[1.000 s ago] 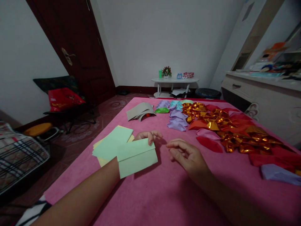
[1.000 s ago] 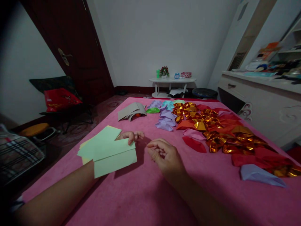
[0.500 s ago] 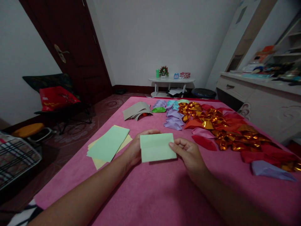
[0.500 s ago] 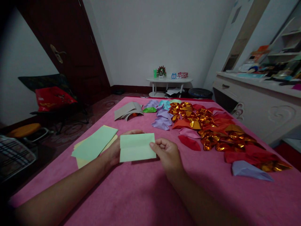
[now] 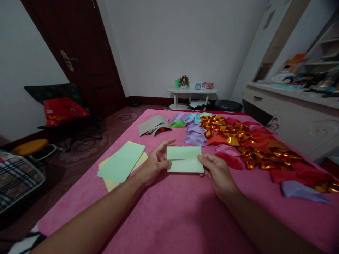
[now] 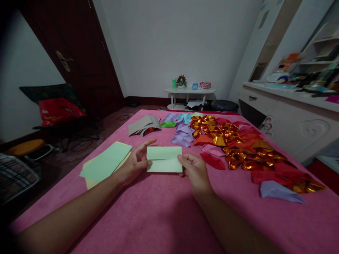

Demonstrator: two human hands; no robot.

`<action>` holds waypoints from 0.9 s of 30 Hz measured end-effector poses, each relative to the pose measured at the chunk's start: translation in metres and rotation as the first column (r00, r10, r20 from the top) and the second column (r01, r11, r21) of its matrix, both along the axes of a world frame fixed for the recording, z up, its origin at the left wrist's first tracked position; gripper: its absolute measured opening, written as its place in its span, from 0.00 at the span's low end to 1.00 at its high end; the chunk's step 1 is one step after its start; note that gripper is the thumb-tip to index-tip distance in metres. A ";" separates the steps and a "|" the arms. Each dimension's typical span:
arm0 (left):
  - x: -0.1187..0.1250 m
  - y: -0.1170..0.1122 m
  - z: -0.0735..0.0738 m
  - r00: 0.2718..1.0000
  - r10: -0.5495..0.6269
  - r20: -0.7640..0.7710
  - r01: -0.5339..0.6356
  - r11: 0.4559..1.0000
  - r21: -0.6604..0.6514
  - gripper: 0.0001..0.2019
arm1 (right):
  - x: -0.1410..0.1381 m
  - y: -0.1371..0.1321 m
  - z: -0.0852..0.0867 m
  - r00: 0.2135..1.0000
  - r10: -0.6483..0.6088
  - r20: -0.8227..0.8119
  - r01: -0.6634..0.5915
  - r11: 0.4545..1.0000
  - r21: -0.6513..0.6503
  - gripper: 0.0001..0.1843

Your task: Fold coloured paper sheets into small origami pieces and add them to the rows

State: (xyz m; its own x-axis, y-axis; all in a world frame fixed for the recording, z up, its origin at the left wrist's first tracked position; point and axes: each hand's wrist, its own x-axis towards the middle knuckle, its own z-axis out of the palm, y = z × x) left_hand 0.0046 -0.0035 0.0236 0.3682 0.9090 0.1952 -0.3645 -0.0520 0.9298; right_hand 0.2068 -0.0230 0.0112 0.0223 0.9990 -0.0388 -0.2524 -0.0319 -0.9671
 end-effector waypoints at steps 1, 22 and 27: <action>0.000 0.000 0.000 1.000 -0.010 0.004 0.010 1.000 -0.004 0.34 | 0.000 0.000 0.000 1.000 0.000 -0.001 0.000 1.000 0.001 0.16; -0.002 -0.001 -0.004 0.986 0.069 -0.152 -0.060 0.996 0.062 0.26 | -0.001 0.001 -0.005 0.992 -0.065 0.110 0.056 0.995 0.079 0.16; -0.001 0.000 -0.005 0.952 0.199 -0.233 -0.196 0.980 0.034 0.13 | -0.004 -0.003 0.001 0.989 -0.082 0.125 0.075 0.995 0.066 0.15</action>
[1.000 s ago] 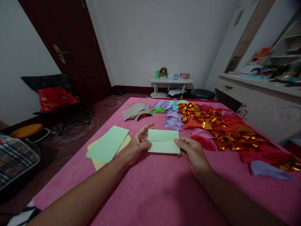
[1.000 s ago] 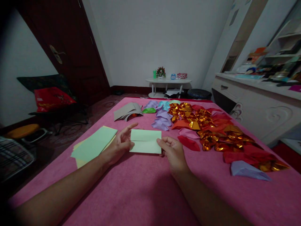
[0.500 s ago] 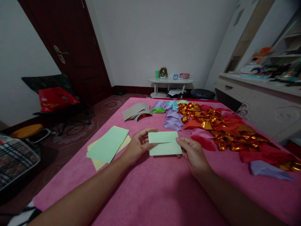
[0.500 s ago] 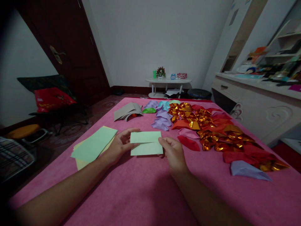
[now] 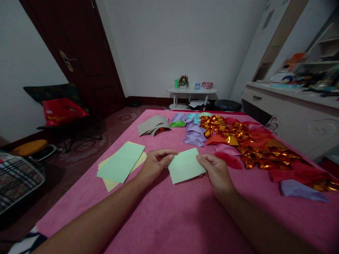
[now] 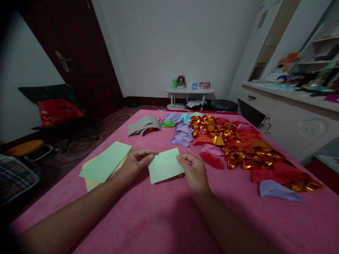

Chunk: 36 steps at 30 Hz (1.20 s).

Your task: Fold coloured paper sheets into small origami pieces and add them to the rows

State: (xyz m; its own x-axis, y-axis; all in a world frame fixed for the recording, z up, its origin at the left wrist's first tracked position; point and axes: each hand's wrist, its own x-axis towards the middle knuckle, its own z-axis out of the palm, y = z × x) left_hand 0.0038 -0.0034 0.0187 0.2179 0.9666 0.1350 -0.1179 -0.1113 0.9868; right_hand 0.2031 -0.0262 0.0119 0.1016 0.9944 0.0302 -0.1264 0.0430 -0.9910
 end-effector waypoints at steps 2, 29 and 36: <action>0.001 0.002 -0.002 0.997 0.070 -0.011 -0.070 0.998 0.003 0.10 | -0.001 -0.001 0.002 1.000 0.026 0.014 -0.026 1.000 0.003 0.16; 0.001 -0.005 0.002 0.993 -0.117 0.028 0.120 0.978 -0.171 0.18 | -0.005 -0.004 0.007 1.000 0.023 -0.016 -0.021 0.995 0.101 0.13; 0.003 -0.006 0.000 0.997 -0.028 -0.079 0.015 0.987 -0.158 0.18 | -0.004 -0.004 0.010 0.995 0.010 0.099 -0.022 0.993 0.118 0.15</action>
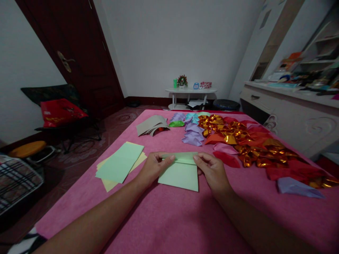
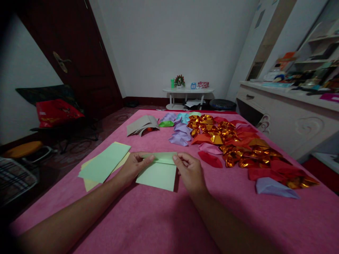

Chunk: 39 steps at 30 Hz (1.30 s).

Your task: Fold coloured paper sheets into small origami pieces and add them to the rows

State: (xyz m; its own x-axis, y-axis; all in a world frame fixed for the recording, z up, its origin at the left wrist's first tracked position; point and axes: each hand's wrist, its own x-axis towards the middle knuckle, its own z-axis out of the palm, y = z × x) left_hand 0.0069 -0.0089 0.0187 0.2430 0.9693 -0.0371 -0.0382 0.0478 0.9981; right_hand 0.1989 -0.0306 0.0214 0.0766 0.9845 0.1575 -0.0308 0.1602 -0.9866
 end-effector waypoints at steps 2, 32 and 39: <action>0.000 0.001 -0.002 1.000 0.017 0.022 -0.017 1.000 -0.005 0.19 | 0.001 0.001 -0.002 1.000 0.009 0.008 -0.009 1.000 0.013 0.15; -0.012 0.009 -0.011 0.768 0.363 -0.528 0.072 0.770 0.634 0.15 | 0.011 0.023 -0.018 0.859 0.057 0.509 -0.149 0.979 0.141 0.10; -0.015 0.005 0.001 0.562 0.343 -0.753 0.475 0.612 0.632 0.09 | 0.018 0.019 -0.016 0.611 -0.077 0.788 -0.202 0.947 0.249 0.12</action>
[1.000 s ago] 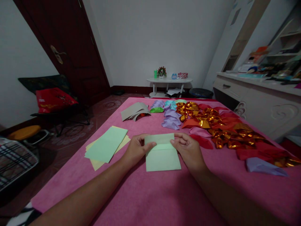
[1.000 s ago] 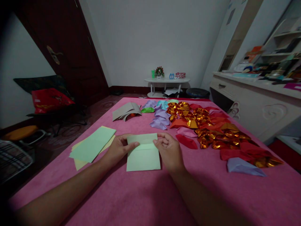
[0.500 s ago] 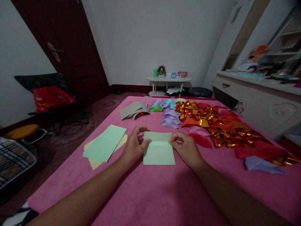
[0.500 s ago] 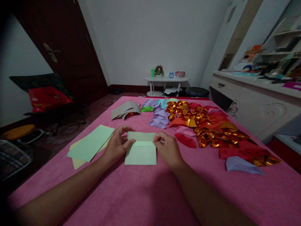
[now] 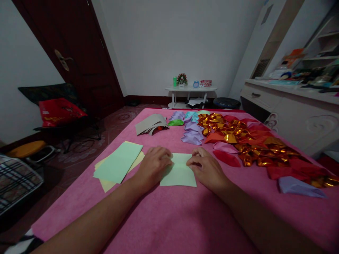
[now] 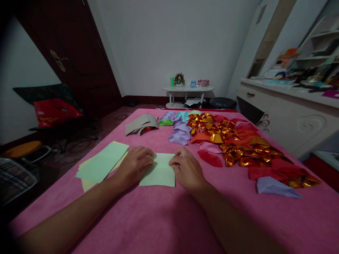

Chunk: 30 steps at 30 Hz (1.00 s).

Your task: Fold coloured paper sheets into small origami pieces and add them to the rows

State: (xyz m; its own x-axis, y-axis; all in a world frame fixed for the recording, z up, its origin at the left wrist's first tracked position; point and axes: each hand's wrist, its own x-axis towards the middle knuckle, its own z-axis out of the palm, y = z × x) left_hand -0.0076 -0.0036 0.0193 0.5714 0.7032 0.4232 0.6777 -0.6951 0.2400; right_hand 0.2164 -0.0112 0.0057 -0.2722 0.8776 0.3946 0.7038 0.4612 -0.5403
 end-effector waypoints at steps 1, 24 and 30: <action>0.000 0.001 -0.001 0.998 -0.069 -0.015 0.068 0.996 -0.061 0.11 | 0.001 -0.001 0.002 0.999 -0.010 0.036 0.009 1.000 0.030 0.12; -0.030 0.012 0.027 0.954 -0.268 0.137 0.293 0.726 -0.622 0.22 | 0.020 -0.005 0.035 0.953 0.167 0.254 -0.045 0.904 -0.425 0.26; -0.024 0.013 0.018 0.964 -0.205 0.172 0.267 0.782 -0.563 0.18 | 0.018 -0.007 0.034 0.957 0.145 0.250 -0.039 0.921 -0.387 0.29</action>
State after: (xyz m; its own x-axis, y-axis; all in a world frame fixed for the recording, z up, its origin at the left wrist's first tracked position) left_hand -0.0321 0.0097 0.0371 0.7301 0.6820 0.0442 0.4631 -0.5413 0.7018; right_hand 0.2339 -0.0179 0.0394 -0.4076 0.9114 -0.0574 0.8108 0.3323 -0.4818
